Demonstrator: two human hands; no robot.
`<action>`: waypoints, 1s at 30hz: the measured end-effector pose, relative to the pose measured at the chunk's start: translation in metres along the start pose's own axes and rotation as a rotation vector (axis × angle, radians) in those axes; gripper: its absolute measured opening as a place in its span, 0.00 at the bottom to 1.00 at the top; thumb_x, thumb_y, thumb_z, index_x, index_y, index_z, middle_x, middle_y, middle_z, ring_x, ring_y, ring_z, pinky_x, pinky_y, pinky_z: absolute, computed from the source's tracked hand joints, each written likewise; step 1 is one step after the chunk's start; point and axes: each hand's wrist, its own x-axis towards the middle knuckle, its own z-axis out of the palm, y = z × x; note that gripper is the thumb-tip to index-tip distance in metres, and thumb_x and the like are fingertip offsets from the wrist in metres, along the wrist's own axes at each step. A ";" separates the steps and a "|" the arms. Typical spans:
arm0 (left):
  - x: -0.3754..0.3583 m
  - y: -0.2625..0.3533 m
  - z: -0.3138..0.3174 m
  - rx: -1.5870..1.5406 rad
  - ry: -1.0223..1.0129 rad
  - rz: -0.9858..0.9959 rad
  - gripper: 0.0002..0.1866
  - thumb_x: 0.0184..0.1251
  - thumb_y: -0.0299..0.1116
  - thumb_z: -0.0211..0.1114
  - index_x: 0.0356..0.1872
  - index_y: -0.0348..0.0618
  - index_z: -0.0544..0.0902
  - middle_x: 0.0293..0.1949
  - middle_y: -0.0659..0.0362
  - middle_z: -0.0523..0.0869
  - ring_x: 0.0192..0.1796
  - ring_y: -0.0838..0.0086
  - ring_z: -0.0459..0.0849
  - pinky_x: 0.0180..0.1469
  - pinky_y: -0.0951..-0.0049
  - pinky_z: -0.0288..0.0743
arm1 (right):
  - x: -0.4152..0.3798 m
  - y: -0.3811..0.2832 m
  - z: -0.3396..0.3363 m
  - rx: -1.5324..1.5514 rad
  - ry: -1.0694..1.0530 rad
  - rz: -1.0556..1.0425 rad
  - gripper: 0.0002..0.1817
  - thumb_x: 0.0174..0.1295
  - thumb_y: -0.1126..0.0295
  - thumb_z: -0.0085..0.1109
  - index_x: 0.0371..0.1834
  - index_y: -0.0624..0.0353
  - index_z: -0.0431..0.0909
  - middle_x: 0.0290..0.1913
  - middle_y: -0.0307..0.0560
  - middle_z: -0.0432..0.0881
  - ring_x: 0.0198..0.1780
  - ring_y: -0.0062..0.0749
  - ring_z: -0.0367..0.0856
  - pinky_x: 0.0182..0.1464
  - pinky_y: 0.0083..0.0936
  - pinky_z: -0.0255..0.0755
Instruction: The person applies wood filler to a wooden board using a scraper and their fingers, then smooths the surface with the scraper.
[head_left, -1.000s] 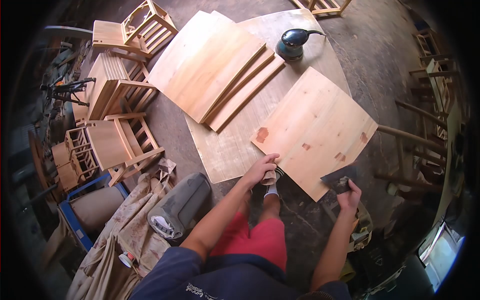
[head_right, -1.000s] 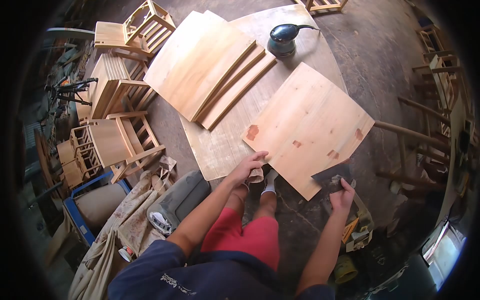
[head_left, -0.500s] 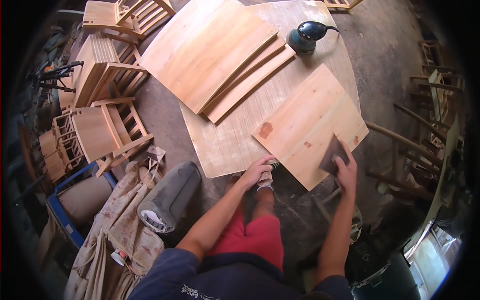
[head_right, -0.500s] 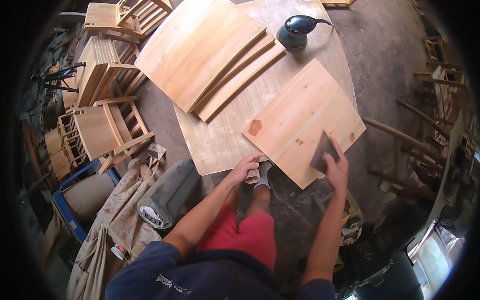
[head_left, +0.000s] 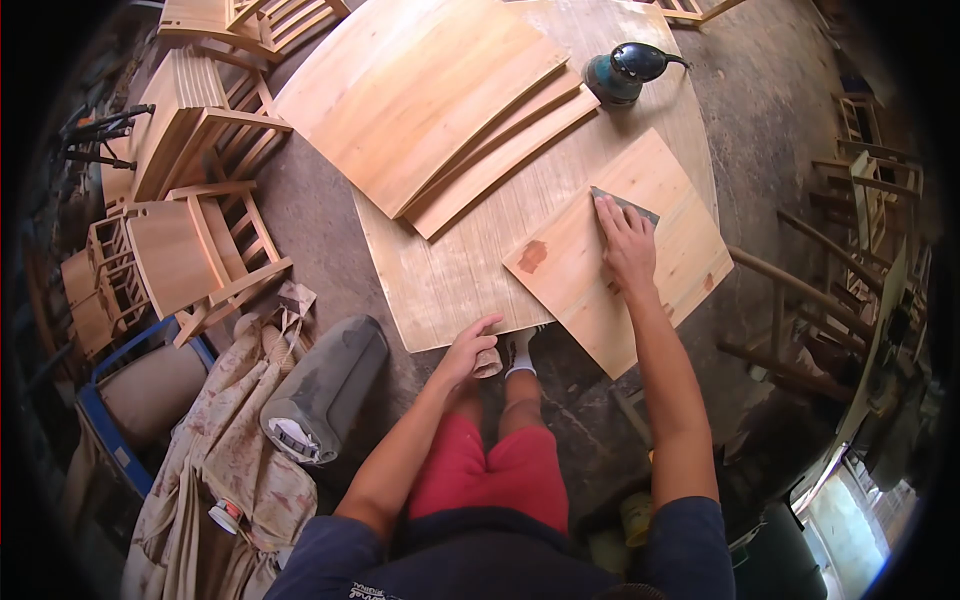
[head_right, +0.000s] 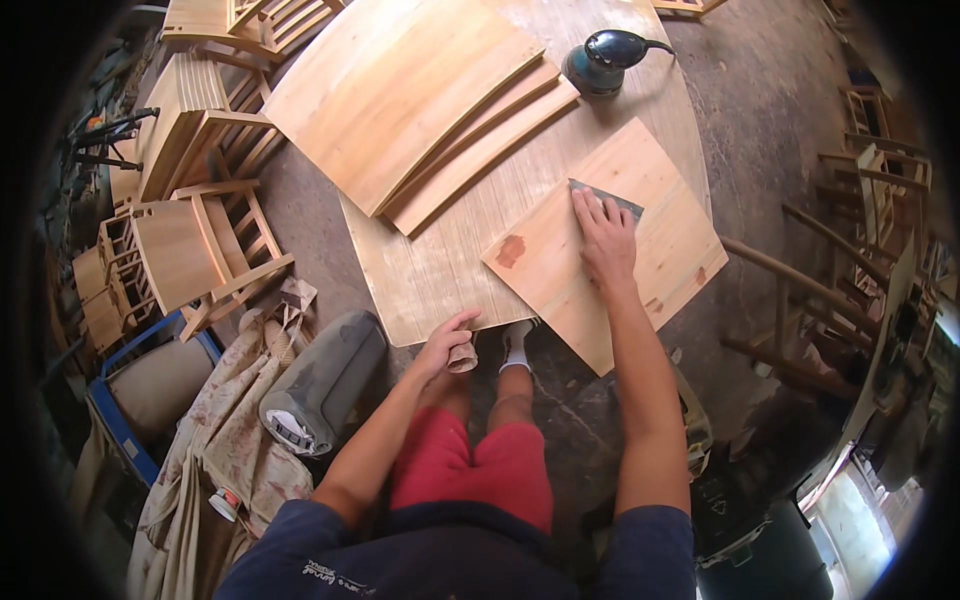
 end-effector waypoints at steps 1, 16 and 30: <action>-0.001 -0.003 -0.003 0.008 0.005 -0.003 0.30 0.68 0.26 0.55 0.73 0.38 0.70 0.44 0.65 0.79 0.37 0.85 0.74 0.42 0.83 0.71 | 0.001 -0.002 0.002 -0.010 0.006 0.001 0.38 0.54 0.78 0.56 0.74 0.50 0.69 0.71 0.39 0.75 0.62 0.37 0.74 0.63 0.34 0.66; -0.005 0.010 -0.010 0.132 0.005 0.048 0.30 0.67 0.28 0.55 0.73 0.37 0.70 0.54 0.62 0.80 0.45 0.82 0.77 0.51 0.81 0.71 | 0.027 0.003 -0.043 0.342 -0.336 0.487 0.28 0.63 0.74 0.47 0.69 0.46 0.74 0.56 0.57 0.84 0.54 0.53 0.81 0.56 0.46 0.76; -0.010 0.011 -0.036 -0.051 -0.012 0.032 0.28 0.70 0.24 0.52 0.71 0.37 0.69 0.27 0.67 0.72 0.21 0.85 0.67 0.20 0.79 0.62 | 0.063 -0.031 -0.028 0.428 -0.432 0.686 0.29 0.58 0.73 0.47 0.65 0.45 0.79 0.54 0.59 0.85 0.56 0.57 0.82 0.59 0.48 0.75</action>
